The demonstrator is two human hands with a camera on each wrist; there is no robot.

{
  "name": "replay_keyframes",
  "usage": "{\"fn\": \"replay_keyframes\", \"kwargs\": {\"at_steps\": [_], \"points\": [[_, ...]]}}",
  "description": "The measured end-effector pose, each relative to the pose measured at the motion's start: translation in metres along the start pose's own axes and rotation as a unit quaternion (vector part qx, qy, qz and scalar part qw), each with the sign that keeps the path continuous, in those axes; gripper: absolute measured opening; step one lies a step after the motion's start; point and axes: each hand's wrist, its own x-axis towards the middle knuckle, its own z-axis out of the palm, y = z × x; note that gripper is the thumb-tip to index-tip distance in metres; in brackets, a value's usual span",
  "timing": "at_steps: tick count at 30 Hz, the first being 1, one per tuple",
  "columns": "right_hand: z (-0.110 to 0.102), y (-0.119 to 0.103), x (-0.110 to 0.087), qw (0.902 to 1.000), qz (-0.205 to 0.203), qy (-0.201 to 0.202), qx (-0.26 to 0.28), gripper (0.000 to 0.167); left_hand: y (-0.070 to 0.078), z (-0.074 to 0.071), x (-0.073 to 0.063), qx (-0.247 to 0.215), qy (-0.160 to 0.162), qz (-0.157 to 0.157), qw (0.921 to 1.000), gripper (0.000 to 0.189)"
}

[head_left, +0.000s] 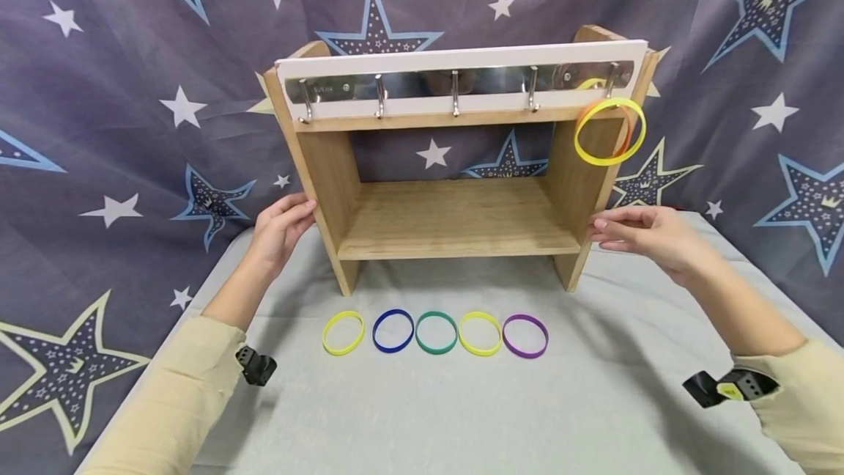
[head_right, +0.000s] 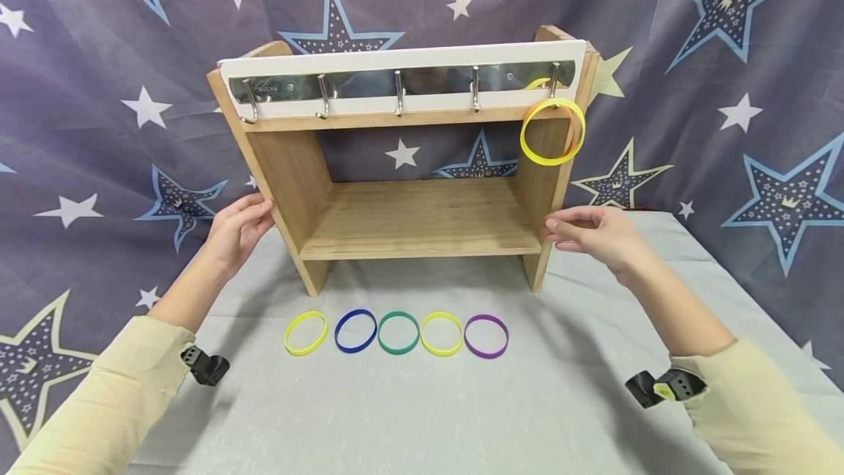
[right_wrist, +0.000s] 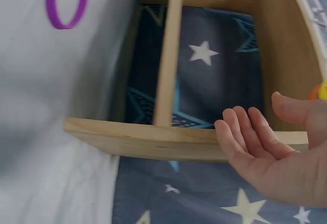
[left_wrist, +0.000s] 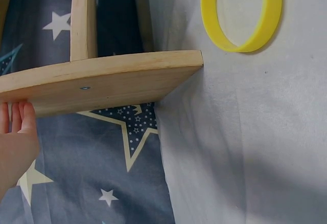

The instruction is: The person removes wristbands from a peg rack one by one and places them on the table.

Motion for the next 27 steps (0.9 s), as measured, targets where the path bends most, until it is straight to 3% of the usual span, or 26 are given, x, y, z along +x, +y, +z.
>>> {"fn": "replay_keyframes", "kwargs": {"at_steps": [7, 11, 14, 20, 27], "points": [[-0.007, -0.025, -0.003, 0.9990, -0.032, 0.018, 0.028, 0.023, -0.001, -0.002, 0.000, -0.003, -0.002, 0.004, 1.0000, 0.021], [-0.009, -0.038, -0.001, 0.9982, -0.026, 0.049, -0.024, 0.022, -0.001, -0.003, -0.001, 0.000, 0.000, 0.003, 1.0000, 0.021], [-0.011, -0.046, 0.000, 0.9964, -0.020, 0.075, -0.033, 0.022, -0.002, -0.003, -0.001, -0.001, 0.000, -0.002, 1.0000, 0.022], [-0.015, -0.057, 0.001, 0.9922, -0.056, 0.083, 0.074, 0.022, -0.001, -0.001, 0.000, 0.003, -0.003, -0.004, 1.0000, 0.021], [-0.015, -0.069, 0.004, 0.9869, -0.073, 0.107, 0.096, 0.019, 0.001, -0.001, 0.000, 0.004, -0.005, -0.001, 1.0000, 0.019]]}}
